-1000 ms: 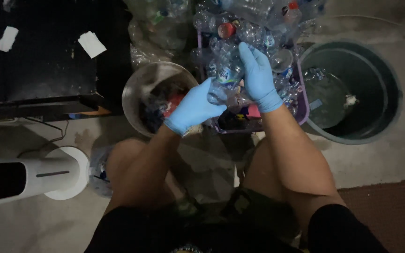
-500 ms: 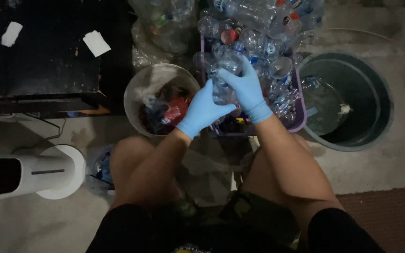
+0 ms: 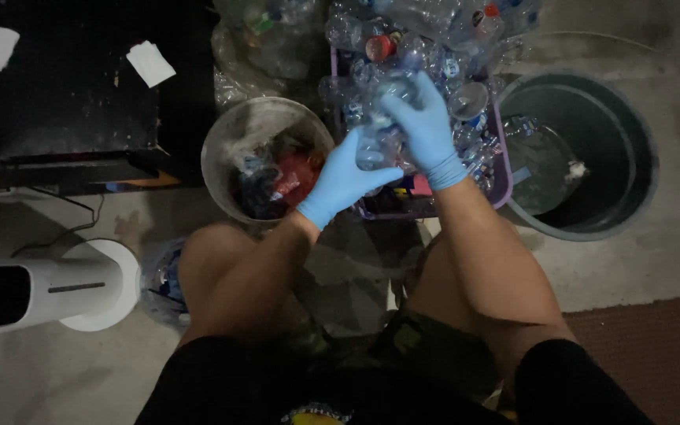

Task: Sorting plastic bottles by removing caps and labels and placing them into different containers for recycling

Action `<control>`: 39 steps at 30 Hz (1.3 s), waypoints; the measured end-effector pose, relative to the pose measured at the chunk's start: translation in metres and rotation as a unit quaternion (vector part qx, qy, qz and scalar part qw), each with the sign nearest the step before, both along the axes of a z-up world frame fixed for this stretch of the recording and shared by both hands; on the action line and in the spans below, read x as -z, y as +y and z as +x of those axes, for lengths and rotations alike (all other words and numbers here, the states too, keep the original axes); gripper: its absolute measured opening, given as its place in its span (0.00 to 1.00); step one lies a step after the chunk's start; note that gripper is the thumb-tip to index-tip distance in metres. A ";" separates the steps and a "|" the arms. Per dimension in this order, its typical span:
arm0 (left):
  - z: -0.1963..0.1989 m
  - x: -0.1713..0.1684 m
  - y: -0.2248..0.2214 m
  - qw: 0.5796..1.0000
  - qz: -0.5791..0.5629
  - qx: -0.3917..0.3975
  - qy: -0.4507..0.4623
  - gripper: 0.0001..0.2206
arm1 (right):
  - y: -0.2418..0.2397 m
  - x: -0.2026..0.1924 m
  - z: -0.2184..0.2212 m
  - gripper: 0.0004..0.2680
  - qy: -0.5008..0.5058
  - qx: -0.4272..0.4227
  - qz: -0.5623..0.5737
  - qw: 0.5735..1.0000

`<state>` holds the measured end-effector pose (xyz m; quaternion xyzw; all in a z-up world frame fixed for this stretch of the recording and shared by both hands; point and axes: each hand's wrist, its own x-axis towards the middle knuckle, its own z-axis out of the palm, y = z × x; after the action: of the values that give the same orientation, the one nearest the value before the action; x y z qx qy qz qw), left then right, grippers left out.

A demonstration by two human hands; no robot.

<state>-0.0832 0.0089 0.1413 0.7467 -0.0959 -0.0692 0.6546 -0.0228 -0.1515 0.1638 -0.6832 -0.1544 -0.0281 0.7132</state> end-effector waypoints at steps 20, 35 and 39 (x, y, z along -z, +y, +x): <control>0.020 0.004 0.002 0.994 -0.099 0.000 0.047 0.35 | 0.005 0.025 0.006 0.16 0.031 -0.096 -0.015 0.995; 0.057 0.023 0.061 0.949 -0.237 -0.196 -0.067 0.14 | -0.017 0.025 -0.015 0.18 0.145 -0.097 -0.439 0.881; 0.073 0.048 0.071 0.929 -0.299 -0.191 -0.108 0.14 | -0.007 0.079 -0.023 0.18 0.074 -0.172 -0.549 0.815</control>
<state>-0.0098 0.0795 0.0934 0.5231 -0.0377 0.1701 0.8343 -0.0457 -0.1580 0.0852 -0.9235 -0.2057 0.2353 0.2225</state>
